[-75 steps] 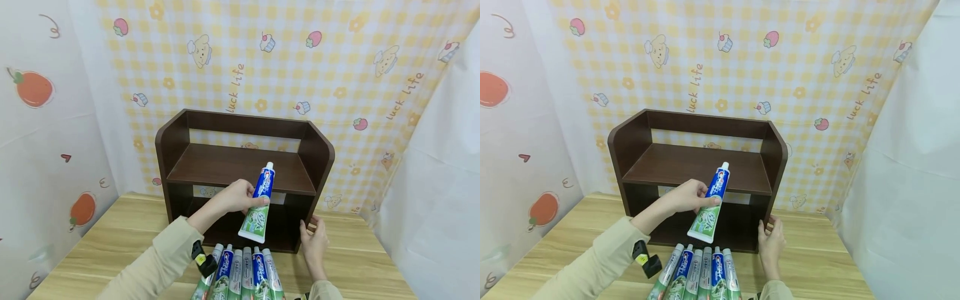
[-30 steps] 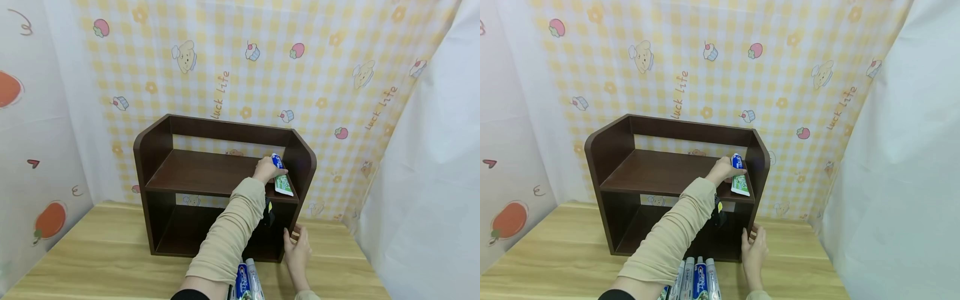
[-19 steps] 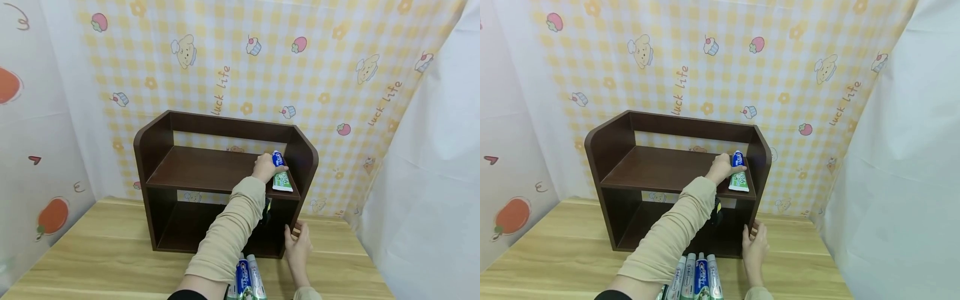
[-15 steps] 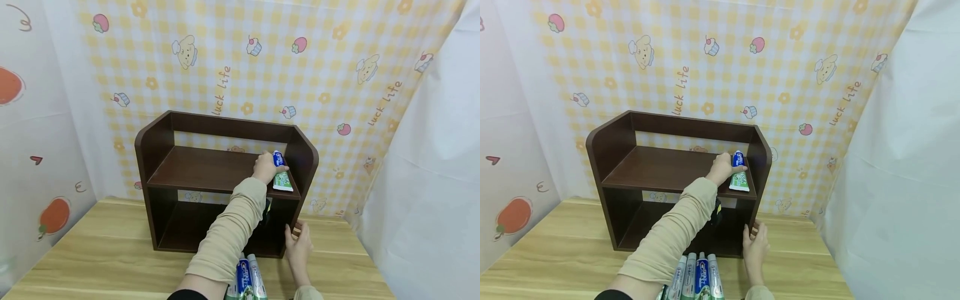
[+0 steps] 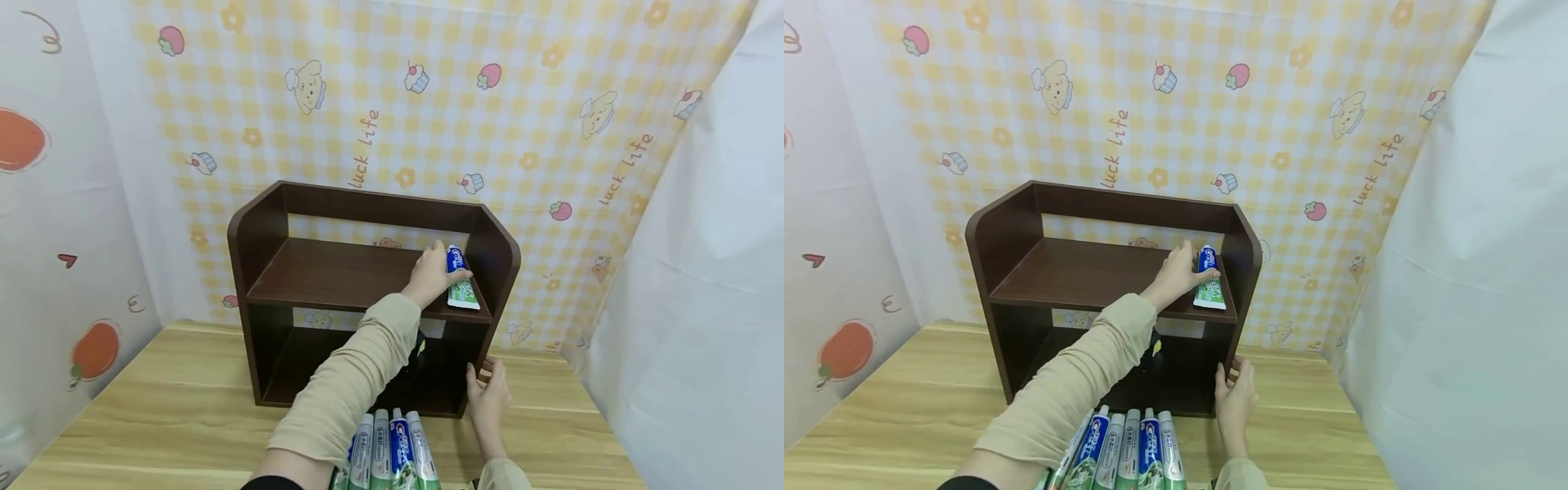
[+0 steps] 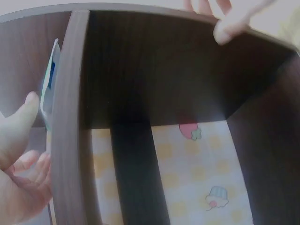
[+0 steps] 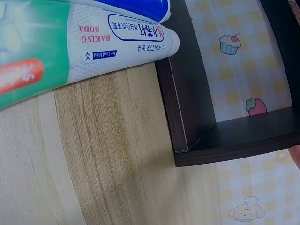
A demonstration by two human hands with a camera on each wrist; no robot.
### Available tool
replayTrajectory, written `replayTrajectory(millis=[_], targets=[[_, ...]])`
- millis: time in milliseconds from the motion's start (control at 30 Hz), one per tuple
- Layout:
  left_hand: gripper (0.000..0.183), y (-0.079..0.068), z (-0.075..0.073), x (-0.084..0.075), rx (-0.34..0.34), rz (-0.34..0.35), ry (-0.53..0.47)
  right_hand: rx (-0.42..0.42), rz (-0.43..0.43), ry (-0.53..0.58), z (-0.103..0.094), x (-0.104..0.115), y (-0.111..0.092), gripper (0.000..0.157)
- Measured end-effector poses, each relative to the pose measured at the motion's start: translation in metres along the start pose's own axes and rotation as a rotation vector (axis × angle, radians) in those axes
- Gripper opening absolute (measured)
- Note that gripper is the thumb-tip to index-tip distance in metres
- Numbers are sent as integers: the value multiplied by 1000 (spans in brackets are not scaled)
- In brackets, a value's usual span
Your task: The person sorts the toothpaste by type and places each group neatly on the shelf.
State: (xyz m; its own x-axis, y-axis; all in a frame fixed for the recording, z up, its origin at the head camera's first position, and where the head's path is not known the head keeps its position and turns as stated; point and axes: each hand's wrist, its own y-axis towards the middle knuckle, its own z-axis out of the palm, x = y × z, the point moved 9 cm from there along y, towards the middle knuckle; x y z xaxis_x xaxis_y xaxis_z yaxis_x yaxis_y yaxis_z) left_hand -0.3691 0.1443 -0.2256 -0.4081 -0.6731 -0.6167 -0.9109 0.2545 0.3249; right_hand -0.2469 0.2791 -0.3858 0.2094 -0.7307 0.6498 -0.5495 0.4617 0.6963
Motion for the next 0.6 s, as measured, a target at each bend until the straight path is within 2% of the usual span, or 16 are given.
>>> replayTrajectory(millis=[100,233,400,600], targets=[[59,-8,-2,1,53,58,-37,-1,-4,8,0,0,0,26],[52,-19,-4,5,93,96,-72,-9,-14,7,-1,1,-1,25],[50,-35,-15,9,82,154,-90,-7,-12,-6,-1,1,0,24],[50,-66,-34,15,25,280,4,6,-7,-5,0,1,0,24]])
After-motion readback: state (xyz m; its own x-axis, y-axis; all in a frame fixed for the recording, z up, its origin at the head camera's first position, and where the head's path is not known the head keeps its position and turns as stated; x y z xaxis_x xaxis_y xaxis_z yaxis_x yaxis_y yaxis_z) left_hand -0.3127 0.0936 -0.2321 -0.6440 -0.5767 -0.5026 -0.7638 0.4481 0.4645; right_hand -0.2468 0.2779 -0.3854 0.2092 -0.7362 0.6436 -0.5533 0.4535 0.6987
